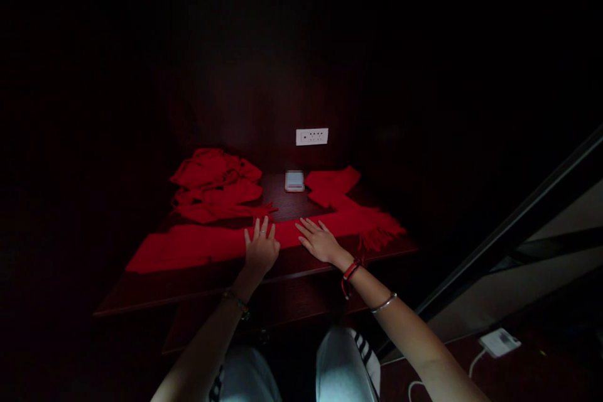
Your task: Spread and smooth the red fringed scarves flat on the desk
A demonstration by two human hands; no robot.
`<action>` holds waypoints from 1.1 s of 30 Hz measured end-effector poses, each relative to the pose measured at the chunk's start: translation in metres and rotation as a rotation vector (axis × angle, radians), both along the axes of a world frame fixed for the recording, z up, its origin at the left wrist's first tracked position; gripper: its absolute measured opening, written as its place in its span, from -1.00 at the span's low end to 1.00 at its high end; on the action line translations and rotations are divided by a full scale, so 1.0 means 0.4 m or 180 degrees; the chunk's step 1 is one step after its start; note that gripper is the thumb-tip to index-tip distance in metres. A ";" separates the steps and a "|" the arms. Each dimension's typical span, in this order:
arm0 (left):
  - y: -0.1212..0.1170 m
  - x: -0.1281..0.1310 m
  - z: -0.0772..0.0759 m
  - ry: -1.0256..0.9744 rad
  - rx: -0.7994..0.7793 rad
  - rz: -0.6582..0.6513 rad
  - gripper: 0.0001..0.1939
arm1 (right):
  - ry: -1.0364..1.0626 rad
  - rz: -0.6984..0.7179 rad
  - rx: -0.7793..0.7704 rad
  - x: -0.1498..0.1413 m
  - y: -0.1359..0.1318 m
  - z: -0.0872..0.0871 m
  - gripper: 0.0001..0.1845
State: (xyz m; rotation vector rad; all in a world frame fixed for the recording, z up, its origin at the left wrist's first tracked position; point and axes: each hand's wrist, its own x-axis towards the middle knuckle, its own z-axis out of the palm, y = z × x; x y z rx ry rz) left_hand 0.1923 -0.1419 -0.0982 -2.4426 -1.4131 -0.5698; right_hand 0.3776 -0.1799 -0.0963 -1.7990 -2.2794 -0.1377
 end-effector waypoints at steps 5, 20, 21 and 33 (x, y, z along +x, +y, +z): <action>-0.018 0.015 0.007 0.0204 -0.0375 -0.0622 -0.54 | 0.0114 -0.0180 0.0115 -0.008 -0.003 -0.004 -0.51; -0.086 0.053 0.007 -0.0016 -0.0222 -0.0374 -0.53 | 0.0127 -0.0277 0.0077 -0.002 0.000 -0.018 -0.51; -0.087 0.057 0.003 -0.0015 -0.0231 -0.0437 -0.53 | 0.0113 -0.0280 0.0066 -0.003 0.000 -0.017 -0.51; -0.063 -0.094 -0.010 0.0083 -0.0123 0.0974 -0.36 | 0.0091 -0.0303 0.0060 -0.005 0.001 -0.022 -0.52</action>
